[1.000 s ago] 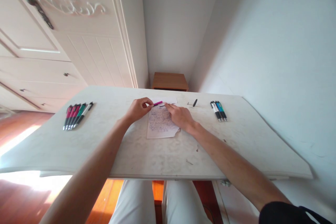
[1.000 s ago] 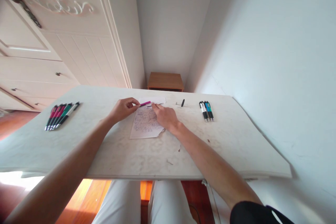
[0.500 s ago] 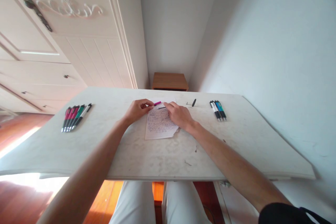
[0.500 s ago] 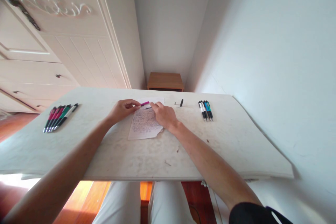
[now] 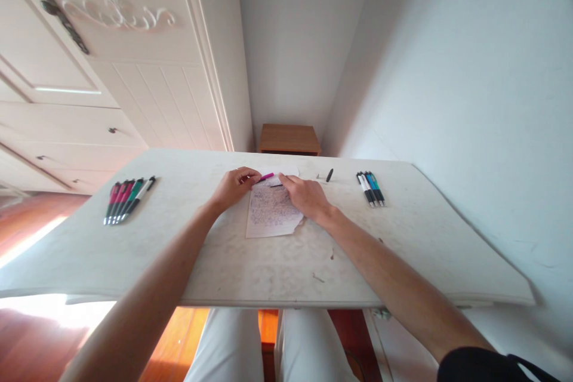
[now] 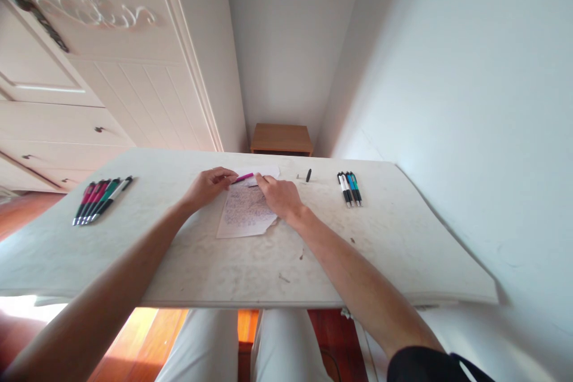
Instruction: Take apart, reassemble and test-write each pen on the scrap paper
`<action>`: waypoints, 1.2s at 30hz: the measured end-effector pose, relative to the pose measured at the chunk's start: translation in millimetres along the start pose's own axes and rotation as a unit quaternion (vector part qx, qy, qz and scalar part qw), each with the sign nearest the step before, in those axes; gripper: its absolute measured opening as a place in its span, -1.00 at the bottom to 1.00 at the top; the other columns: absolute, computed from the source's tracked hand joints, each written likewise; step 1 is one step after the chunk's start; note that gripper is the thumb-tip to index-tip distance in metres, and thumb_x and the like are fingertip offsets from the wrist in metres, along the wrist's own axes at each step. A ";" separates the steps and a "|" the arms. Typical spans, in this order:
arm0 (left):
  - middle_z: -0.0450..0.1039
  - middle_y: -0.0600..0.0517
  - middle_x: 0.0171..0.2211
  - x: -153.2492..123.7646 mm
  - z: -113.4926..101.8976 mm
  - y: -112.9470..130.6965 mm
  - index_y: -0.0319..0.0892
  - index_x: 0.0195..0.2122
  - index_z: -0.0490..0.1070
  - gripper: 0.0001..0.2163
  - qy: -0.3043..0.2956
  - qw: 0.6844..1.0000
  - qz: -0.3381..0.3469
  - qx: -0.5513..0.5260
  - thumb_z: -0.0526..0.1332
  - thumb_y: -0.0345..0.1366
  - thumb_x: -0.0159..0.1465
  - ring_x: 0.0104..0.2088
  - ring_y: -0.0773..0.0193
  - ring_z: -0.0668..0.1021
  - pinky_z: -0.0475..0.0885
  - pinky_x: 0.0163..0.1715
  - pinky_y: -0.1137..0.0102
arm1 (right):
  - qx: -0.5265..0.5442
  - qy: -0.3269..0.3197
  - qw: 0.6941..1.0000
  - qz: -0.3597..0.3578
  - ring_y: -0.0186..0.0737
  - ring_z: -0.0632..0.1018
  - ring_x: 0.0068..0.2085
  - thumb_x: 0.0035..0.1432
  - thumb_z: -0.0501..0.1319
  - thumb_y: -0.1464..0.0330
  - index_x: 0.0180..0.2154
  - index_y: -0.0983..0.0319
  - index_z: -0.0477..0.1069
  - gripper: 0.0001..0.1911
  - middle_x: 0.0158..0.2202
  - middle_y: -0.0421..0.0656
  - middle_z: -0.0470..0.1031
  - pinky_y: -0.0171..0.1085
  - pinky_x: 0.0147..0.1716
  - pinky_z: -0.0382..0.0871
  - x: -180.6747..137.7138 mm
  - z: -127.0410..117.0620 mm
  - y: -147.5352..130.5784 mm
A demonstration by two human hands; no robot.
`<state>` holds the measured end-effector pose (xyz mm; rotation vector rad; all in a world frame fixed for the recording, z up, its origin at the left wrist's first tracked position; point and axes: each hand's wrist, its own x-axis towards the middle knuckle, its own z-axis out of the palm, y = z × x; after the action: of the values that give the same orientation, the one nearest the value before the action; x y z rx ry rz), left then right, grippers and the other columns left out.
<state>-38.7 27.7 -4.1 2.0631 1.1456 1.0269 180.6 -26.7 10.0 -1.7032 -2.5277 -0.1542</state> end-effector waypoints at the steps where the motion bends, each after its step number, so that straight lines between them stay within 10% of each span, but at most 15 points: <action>1: 0.56 -0.01 -0.39 0.4 0.2 0.3 -0.22 -0.33 0.53 -0.75 0.001 1.000 -0.007 -0.012 0.17 -0.15 0.22 -0.50 0.32 0.51 0.40 -0.43 0.42 | -0.004 -0.010 1.000 0.001 -0.11 0.58 -0.15 0.35 -0.14 0.46 0.32 0.14 0.04 -0.47 0.08 0.02 0.46 -0.17 -0.21 0.45 0.0 -0.3 -0.2; 9: 0.57 -0.06 -0.42 1.7 3.1 -1.3 -0.26 -0.28 0.48 -0.70 0.029 0.990 -0.061 -0.122 0.26 -0.09 0.17 -0.51 0.28 0.57 0.39 -0.56 0.45 | -0.008 -0.011 1.000 -0.008 -0.11 0.57 -0.10 0.38 -0.14 0.42 0.28 0.12 0.10 -0.52 0.05 0.01 0.47 -0.20 -0.21 0.42 -4.0 -9.6 -1.8; 36: 0.57 0.00 -0.36 -2.8 1.0 1.3 -0.13 -0.30 0.63 -0.76 0.016 1.000 -0.003 -0.001 0.32 -0.10 0.11 -0.48 0.33 0.43 0.33 -0.46 0.42 | -0.046 -0.042 0.996 -0.060 -0.11 0.56 -0.13 0.37 -0.07 0.45 0.00 0.23 0.37 -0.69 -0.09 -0.01 0.48 -0.25 -0.30 0.39 -5.0 -18.3 -4.2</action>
<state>-38.3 24.6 -4.6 2.0469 1.1653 1.0622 178.8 -35.3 27.3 -1.6225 -2.7261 -0.2161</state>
